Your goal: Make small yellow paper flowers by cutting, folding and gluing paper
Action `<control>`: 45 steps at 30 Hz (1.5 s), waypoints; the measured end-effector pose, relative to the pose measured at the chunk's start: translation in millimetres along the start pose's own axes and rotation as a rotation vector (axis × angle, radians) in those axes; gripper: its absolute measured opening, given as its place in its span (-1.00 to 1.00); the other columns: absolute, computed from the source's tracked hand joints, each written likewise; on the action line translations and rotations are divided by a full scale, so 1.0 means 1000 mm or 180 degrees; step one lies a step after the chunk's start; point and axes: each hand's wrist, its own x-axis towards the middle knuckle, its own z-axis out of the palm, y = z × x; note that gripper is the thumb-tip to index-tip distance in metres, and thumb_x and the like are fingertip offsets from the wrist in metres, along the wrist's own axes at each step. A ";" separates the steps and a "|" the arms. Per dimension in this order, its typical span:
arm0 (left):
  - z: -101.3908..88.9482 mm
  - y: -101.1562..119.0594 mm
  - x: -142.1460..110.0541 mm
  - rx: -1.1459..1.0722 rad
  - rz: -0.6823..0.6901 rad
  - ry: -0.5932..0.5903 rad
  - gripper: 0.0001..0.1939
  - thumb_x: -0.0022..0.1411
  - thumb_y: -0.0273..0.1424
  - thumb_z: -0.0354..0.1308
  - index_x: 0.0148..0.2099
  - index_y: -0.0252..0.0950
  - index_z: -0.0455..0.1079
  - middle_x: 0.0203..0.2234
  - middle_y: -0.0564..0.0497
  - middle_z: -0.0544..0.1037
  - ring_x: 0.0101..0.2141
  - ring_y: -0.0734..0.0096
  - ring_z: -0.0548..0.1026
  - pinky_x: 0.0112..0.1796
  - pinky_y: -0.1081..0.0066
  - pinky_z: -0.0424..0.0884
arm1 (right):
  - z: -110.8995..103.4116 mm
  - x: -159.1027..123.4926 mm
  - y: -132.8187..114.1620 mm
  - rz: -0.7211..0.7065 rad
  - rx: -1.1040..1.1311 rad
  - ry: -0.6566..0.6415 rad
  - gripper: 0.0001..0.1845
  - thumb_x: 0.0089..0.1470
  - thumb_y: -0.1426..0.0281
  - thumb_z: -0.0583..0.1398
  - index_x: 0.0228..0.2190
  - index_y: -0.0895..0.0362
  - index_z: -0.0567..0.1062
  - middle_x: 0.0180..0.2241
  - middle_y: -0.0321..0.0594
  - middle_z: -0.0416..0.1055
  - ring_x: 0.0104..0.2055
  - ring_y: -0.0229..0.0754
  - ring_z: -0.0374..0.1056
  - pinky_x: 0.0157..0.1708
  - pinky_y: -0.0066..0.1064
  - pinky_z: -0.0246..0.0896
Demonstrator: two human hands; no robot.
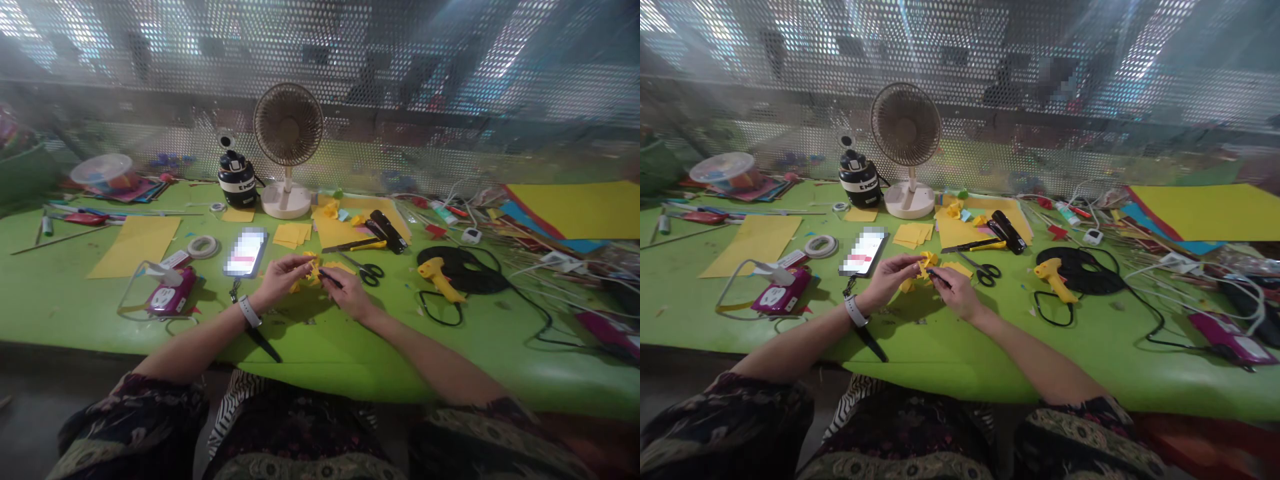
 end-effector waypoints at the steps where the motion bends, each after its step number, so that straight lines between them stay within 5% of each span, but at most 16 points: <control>1: 0.000 -0.001 0.000 -0.0022 -0.0043 0.0068 -0.67 0.03 -0.25 0.43 -0.15 -0.25 0.60 -0.28 -0.07 0.65 -0.35 0.44 0.56 -0.28 0.37 0.52 | 0.000 0.000 0.000 0.0035 0.0021 -0.0002 -0.62 0.29 0.21 0.09 0.02 0.05 0.54 -0.26 -0.12 0.52 -0.42 -0.18 0.42 -0.46 -0.30 0.46; 6: -0.001 -0.004 0.002 0.0208 0.0006 0.0381 -0.76 -0.01 -0.26 0.45 -0.36 -0.32 0.57 -0.51 -0.01 0.59 -0.52 0.53 0.47 -0.49 0.49 0.42 | 0.001 -0.001 -0.002 0.0066 0.0055 0.0033 -0.62 0.28 0.22 0.10 0.04 0.03 0.53 -0.26 -0.15 0.52 -0.51 -0.24 0.36 -0.53 -0.34 0.41; 15: -0.005 0.004 0.005 0.0092 0.0244 0.0509 -0.73 0.05 -0.24 0.41 -0.25 -0.30 0.56 -0.46 0.01 0.59 -0.48 0.53 0.49 -0.46 0.51 0.41 | -0.009 0.005 -0.013 0.0496 0.0011 0.0117 -0.73 0.20 0.22 0.15 -0.23 0.14 0.55 -0.43 -0.22 0.48 -0.55 -0.26 0.28 -0.58 -0.42 0.22; 19: -0.009 0.007 0.009 -0.0278 0.0330 0.0844 -0.76 0.17 -0.21 0.32 -0.25 -0.29 0.51 -0.51 0.07 0.53 -0.50 0.58 0.48 -0.49 0.56 0.36 | -0.012 0.006 -0.020 0.0651 -0.0309 -0.0289 -0.77 0.09 0.25 0.27 -0.25 0.13 0.56 -0.54 -0.31 0.43 -0.57 -0.28 0.26 -0.55 -0.44 0.19; 24: -0.011 0.004 0.012 -0.0259 0.0284 0.0988 -0.75 0.21 -0.19 0.27 -0.22 -0.28 0.48 -0.51 0.07 0.51 -0.50 0.56 0.48 -0.51 0.56 0.33 | -0.005 0.006 -0.009 0.0915 -0.0663 -0.0977 -0.79 0.09 0.40 0.27 -0.18 0.07 0.57 -0.25 -0.20 0.59 -0.31 -0.17 0.50 -0.25 -0.26 0.39; 32: -0.010 0.003 0.011 -0.0200 0.0288 0.0889 -0.75 0.20 -0.18 0.27 -0.22 -0.26 0.47 -0.49 0.06 0.51 -0.49 0.55 0.49 -0.51 0.54 0.33 | -0.004 0.007 -0.010 0.0798 -0.1164 -0.1175 -0.79 0.13 0.47 0.23 -0.16 0.10 0.56 -0.22 -0.15 0.60 -0.23 -0.10 0.51 -0.20 -0.21 0.37; 40: -0.013 0.003 0.012 -0.0195 0.0306 0.0863 -0.77 0.21 -0.20 0.27 -0.23 -0.27 0.49 -0.51 0.07 0.51 -0.50 0.56 0.49 -0.51 0.55 0.35 | -0.001 0.006 -0.007 0.0637 -0.1058 -0.1012 -0.88 0.15 0.45 0.23 -0.25 0.12 0.56 -0.32 -0.20 0.59 -0.32 -0.17 0.48 -0.31 -0.33 0.32; 45: -0.012 0.012 0.009 0.0265 0.0437 0.0721 -0.72 0.20 -0.16 0.27 -0.25 -0.29 0.48 -0.53 0.05 0.52 -0.53 0.55 0.48 -0.54 0.55 0.35 | -0.017 0.011 -0.012 0.0589 -0.1033 -0.0409 -0.87 0.16 0.42 0.21 -0.25 0.09 0.56 -0.33 -0.20 0.59 -0.34 -0.15 0.48 -0.34 -0.35 0.31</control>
